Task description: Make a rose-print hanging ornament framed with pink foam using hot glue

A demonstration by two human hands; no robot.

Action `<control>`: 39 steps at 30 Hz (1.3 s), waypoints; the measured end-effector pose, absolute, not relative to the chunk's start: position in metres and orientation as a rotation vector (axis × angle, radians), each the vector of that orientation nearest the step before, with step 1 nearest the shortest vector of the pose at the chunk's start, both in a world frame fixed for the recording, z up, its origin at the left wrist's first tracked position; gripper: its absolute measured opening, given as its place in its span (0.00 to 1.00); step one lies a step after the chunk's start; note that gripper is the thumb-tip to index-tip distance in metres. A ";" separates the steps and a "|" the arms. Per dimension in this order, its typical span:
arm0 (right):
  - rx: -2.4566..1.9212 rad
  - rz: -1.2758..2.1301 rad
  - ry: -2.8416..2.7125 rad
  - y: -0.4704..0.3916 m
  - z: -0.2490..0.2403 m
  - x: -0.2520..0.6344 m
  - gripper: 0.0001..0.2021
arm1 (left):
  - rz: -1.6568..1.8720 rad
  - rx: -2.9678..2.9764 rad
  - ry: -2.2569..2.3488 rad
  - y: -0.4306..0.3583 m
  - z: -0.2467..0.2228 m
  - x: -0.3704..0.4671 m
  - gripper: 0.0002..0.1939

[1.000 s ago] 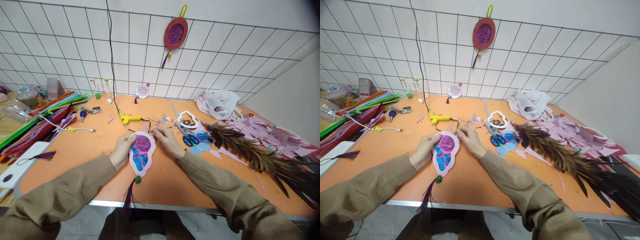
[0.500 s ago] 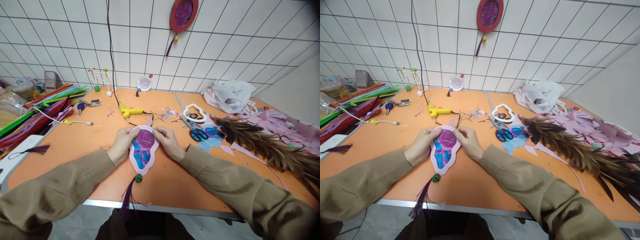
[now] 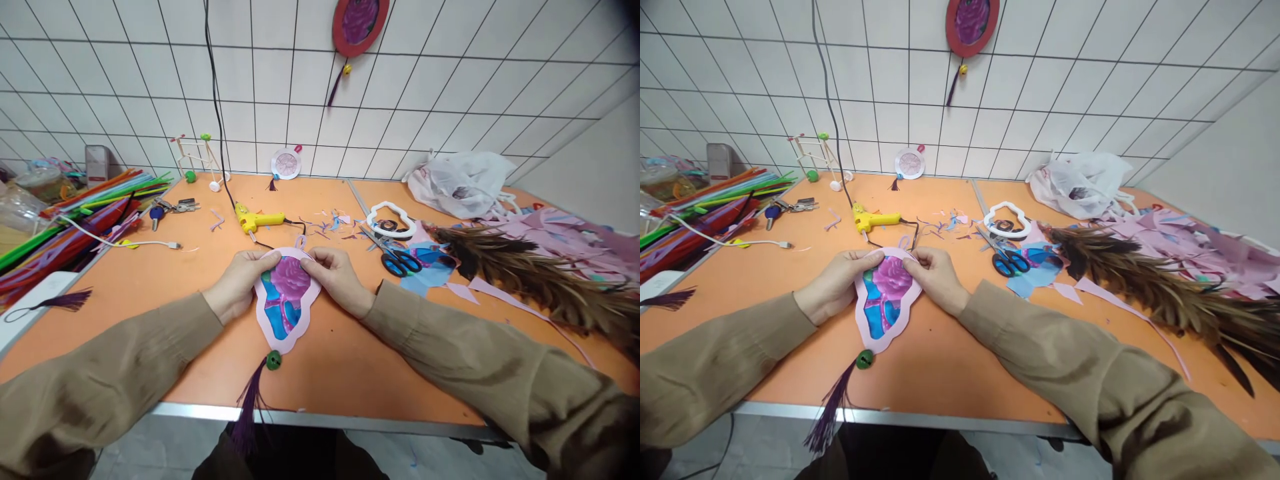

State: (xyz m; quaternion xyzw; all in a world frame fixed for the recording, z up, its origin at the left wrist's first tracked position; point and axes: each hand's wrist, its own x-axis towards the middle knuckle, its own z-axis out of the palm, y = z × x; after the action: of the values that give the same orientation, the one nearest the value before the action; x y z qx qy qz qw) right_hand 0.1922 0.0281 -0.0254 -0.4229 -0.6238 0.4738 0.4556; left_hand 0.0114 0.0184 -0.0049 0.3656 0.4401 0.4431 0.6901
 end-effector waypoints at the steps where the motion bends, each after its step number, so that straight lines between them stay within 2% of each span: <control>1: -1.039 1.173 -1.536 0.028 -0.026 0.192 0.19 | 0.963 0.819 0.980 0.020 -0.005 0.010 0.13; 9: -1.040 1.213 -1.527 0.027 -0.025 0.194 0.20 | 0.945 0.840 0.960 0.020 -0.007 0.007 0.13; 18: -1.035 1.209 -1.512 0.025 -0.023 0.194 0.18 | 0.985 0.918 0.904 0.009 -0.004 0.009 0.19; 30: -0.977 1.273 -1.516 0.025 -0.021 0.194 0.18 | 0.986 0.934 0.922 0.011 -0.007 0.007 0.16; 39: -0.973 1.276 -1.492 0.026 -0.022 0.193 0.17 | 0.963 0.940 0.920 0.012 -0.006 0.007 0.17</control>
State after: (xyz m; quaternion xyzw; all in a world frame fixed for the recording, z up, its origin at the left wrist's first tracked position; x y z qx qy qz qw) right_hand 0.1929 0.0261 -0.0223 -0.3950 -0.6054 0.5177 0.4576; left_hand 0.0066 0.0115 -0.0056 0.4195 0.4106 0.4298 0.6861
